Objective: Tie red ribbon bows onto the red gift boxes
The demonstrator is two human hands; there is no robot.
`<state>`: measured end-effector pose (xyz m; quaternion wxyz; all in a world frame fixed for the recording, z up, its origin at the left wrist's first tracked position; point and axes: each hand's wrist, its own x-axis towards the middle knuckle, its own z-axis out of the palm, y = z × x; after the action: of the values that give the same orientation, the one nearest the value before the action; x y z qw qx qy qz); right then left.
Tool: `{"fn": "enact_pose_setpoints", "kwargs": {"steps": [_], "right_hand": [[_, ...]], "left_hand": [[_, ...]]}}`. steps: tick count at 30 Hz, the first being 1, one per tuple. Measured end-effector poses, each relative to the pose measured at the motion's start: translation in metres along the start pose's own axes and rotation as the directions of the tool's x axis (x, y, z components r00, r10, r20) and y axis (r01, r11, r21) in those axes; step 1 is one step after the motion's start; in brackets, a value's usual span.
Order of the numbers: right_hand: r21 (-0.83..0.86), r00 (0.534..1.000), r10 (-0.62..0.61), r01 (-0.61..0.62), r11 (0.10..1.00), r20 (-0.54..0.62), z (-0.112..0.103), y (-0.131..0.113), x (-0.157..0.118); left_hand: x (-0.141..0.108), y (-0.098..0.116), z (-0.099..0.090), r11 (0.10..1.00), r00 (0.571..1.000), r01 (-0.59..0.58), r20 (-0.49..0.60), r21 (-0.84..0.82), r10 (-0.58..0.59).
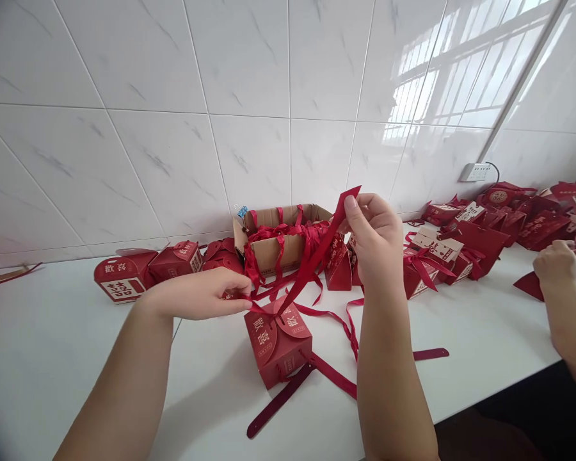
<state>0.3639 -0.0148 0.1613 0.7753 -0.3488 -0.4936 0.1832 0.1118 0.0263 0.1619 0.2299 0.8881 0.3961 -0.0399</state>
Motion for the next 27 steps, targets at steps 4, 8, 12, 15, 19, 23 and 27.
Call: {"fn": "enact_pose_setpoints", "kwargs": {"steps": [4, 8, 12, 15, 19, 23, 27], "right_hand": [[-0.021, 1.000, -0.006, 0.006, 1.000, -0.008, 0.001, -0.001, -0.001], [-0.032, 1.000, -0.003, 0.002, 0.999, -0.016, 0.002, -0.004, -0.003], [-0.016, 0.999, -0.043, 0.043, 0.999, 0.001, 0.008, -0.006, -0.008], [-0.029, 0.996, -0.088, 0.089, 0.996, 0.028, 0.015, -0.006, -0.014], [-0.079, 0.992, -0.103, 0.108, 0.991, 0.070, 0.024, -0.010, -0.021], [-0.106, 0.992, -0.097, 0.105, 0.989, 0.082, 0.026, -0.011, -0.023], [-0.092, 0.992, -0.083, 0.092, 0.991, 0.096, 0.025, -0.010, -0.022]], "left_hand": [[-0.023, -0.003, -0.012, 0.981, 0.999, -0.020, 0.022, -0.192, 0.024], [-0.026, 0.001, -0.013, 0.878, 0.971, -0.168, -0.229, -0.449, 0.069], [-0.012, 0.009, -0.006, 0.629, 0.859, -0.454, -0.497, -0.631, 0.122], [-0.003, 0.013, -0.002, 0.470, 0.839, -0.532, -0.514, -0.704, 0.179], [0.000, 0.014, 0.000, 0.372, 0.847, -0.529, -0.445, -0.763, 0.291], [0.001, 0.015, 0.001, 0.335, 0.857, -0.512, -0.443, -0.791, 0.264], [0.001, 0.017, 0.000, 0.306, 0.855, -0.514, -0.448, -0.801, 0.262]]}}
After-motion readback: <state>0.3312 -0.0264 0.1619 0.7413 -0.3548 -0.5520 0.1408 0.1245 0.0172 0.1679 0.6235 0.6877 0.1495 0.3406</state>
